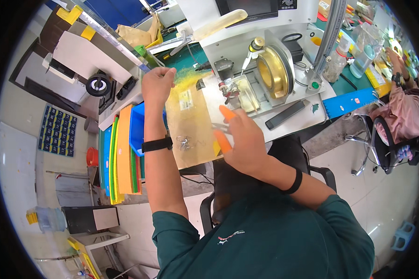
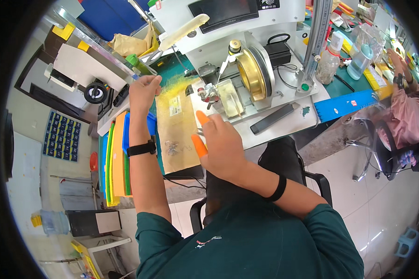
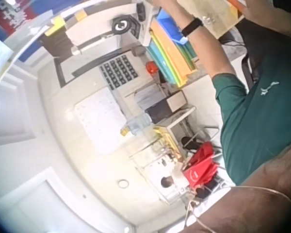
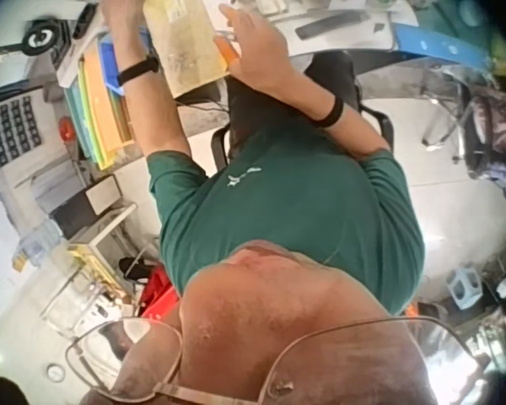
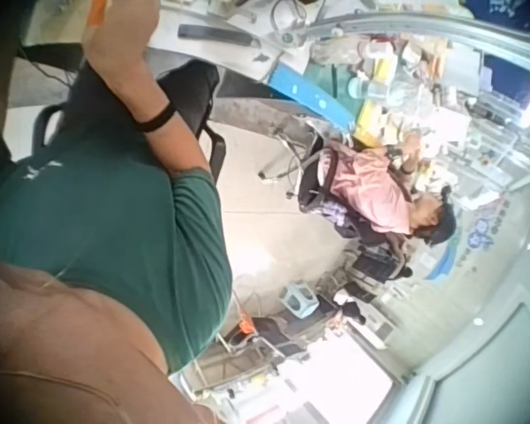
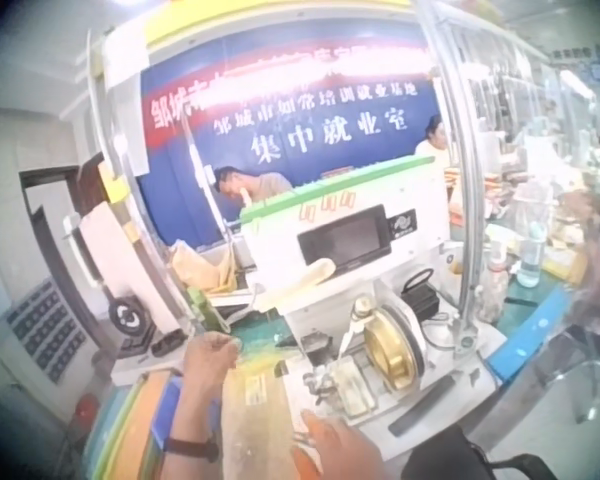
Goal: Using a small rotating lathe and precision tools to process metal components.
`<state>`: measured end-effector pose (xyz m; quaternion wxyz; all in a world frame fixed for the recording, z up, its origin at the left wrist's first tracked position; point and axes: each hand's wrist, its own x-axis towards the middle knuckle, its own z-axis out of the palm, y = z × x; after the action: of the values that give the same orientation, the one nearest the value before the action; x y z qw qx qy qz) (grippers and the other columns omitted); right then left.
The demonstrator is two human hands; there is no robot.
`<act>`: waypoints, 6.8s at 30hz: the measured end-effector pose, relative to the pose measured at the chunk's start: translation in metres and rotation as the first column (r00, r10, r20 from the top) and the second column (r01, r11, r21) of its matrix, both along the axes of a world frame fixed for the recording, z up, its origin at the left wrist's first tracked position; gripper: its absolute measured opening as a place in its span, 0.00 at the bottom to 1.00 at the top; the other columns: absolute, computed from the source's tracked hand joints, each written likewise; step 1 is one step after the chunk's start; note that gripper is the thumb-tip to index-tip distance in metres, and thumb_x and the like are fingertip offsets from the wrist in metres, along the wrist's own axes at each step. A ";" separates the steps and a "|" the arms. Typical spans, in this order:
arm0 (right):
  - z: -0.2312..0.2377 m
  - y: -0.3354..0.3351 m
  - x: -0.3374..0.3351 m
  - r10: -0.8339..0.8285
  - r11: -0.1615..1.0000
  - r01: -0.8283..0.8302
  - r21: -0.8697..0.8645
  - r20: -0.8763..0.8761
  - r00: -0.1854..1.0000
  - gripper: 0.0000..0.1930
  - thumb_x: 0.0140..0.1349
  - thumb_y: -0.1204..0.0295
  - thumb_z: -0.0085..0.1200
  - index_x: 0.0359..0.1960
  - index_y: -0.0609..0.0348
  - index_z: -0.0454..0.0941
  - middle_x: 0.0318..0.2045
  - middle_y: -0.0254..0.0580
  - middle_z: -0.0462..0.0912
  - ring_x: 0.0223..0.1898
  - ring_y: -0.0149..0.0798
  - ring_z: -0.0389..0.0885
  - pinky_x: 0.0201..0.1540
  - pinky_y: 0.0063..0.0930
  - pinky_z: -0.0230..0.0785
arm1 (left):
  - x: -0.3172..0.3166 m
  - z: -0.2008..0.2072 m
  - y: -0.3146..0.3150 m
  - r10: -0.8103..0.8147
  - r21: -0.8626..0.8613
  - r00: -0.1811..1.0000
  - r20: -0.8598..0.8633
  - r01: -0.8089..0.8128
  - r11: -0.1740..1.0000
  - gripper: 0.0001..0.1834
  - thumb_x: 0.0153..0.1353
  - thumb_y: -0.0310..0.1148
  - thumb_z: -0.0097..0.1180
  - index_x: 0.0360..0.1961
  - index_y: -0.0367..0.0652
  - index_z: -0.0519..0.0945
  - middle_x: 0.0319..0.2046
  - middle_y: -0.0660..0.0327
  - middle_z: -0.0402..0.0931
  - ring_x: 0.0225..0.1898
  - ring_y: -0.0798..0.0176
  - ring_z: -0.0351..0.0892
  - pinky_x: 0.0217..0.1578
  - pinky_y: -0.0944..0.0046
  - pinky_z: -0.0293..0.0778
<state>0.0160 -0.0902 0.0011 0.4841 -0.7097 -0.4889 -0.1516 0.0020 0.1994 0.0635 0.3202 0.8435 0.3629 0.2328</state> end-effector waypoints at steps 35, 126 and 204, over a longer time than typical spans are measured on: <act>0.006 0.039 0.079 0.290 0.911 0.157 0.382 -0.862 0.415 0.05 0.72 0.75 0.51 0.43 0.65 0.75 0.25 0.28 0.72 0.22 0.22 0.64 0.26 0.20 0.54 | 0.010 0.002 -0.143 -0.012 0.270 0.998 -0.061 0.028 0.962 0.29 0.66 0.53 0.64 0.20 0.36 0.83 0.16 0.52 0.73 0.20 0.52 0.74 0.29 0.51 0.71; 0.065 -0.041 0.081 0.074 0.956 -0.010 0.293 -0.207 0.976 0.12 0.61 0.77 0.69 0.46 0.64 0.86 0.35 0.41 0.88 0.32 0.33 0.88 0.29 0.23 0.81 | 0.002 -0.052 -0.196 -0.534 0.687 0.733 0.421 0.127 0.715 0.09 0.55 0.16 0.66 0.34 0.38 0.79 0.50 0.54 0.82 0.44 0.57 0.89 0.34 0.64 0.85; 0.036 -0.170 0.146 -0.165 0.980 0.150 -0.133 -0.108 0.980 0.16 0.61 0.71 0.72 0.48 0.60 0.83 0.43 0.39 0.87 0.33 0.30 0.87 0.32 0.25 0.78 | -0.001 -0.021 -0.199 -0.542 0.466 0.753 0.373 0.353 0.811 0.07 0.59 0.14 0.62 0.36 0.35 0.80 0.47 0.53 0.76 0.46 0.60 0.83 0.32 0.68 0.86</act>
<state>0.1622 -0.2607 0.0368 0.4537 -0.7827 -0.4098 -0.1163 0.0006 0.0000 0.0429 0.2848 0.8633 0.0026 0.4167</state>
